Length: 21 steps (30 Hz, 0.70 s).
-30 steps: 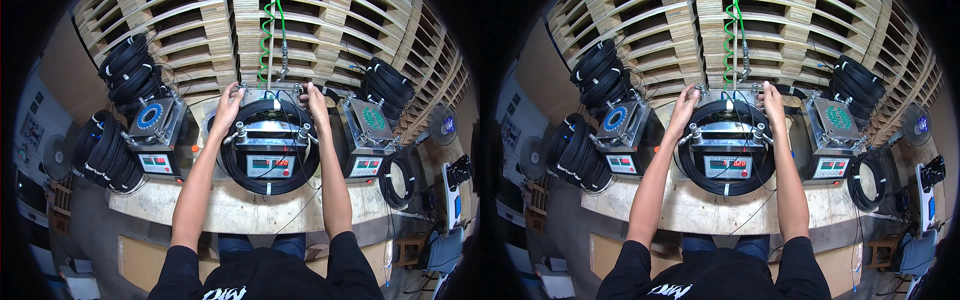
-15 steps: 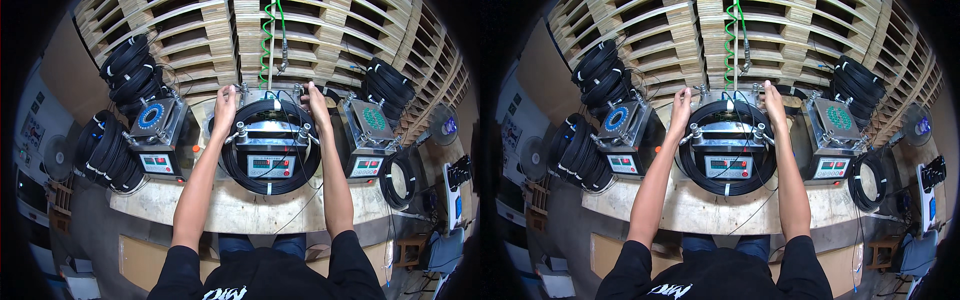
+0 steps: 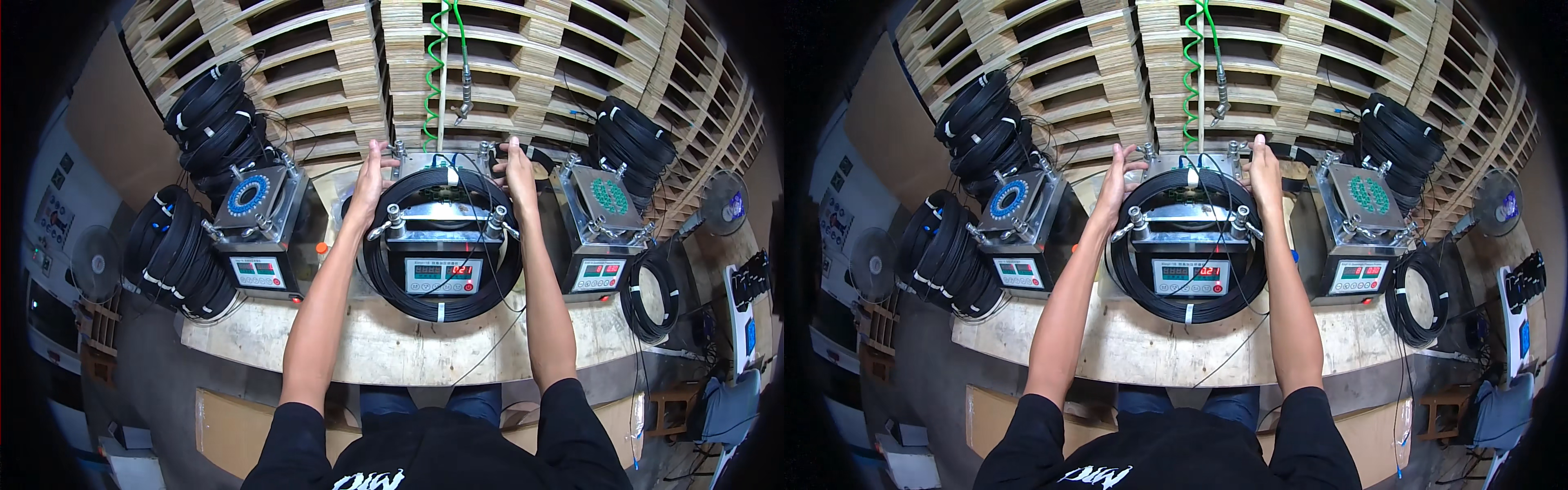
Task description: Polishing or finishing fiber optic cable connectors using specialized machinery in an industrial setting.
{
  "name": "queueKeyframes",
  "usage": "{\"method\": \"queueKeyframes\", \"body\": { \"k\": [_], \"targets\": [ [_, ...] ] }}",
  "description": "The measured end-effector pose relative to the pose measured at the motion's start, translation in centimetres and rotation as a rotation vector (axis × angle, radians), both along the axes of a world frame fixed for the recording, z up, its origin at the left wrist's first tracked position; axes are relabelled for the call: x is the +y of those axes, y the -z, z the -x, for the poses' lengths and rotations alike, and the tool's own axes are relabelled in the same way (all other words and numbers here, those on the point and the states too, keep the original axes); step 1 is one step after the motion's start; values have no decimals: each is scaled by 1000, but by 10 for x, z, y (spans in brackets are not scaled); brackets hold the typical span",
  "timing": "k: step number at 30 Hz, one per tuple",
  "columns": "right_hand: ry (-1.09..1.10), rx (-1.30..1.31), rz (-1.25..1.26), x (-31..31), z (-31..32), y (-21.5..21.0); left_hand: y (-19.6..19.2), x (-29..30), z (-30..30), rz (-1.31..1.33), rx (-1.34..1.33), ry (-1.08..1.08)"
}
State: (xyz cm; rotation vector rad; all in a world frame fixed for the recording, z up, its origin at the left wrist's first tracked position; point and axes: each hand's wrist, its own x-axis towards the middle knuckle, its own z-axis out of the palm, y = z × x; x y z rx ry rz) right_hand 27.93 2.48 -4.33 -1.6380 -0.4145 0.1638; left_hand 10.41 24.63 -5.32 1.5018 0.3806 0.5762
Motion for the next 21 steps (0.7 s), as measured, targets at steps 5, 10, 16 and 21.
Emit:
{"method": "queueKeyframes", "body": {
  "k": [5, 10, 16, 21],
  "targets": [
    [-207, 87, -139, 1, -5, 1, 4, 3, -2, 7, -20, -10],
    [-236, 83, -140, 2, -7, 4, -1, 1, -3, 5, -65, 39],
    [-147, -2, -94, 6, -8, 9, -6, -4, 0, -34, -16, 143],
    [-226, -58, -64, 3, -19, 16, -8, -9, -2, 7, 8, 72]
  ]
}}
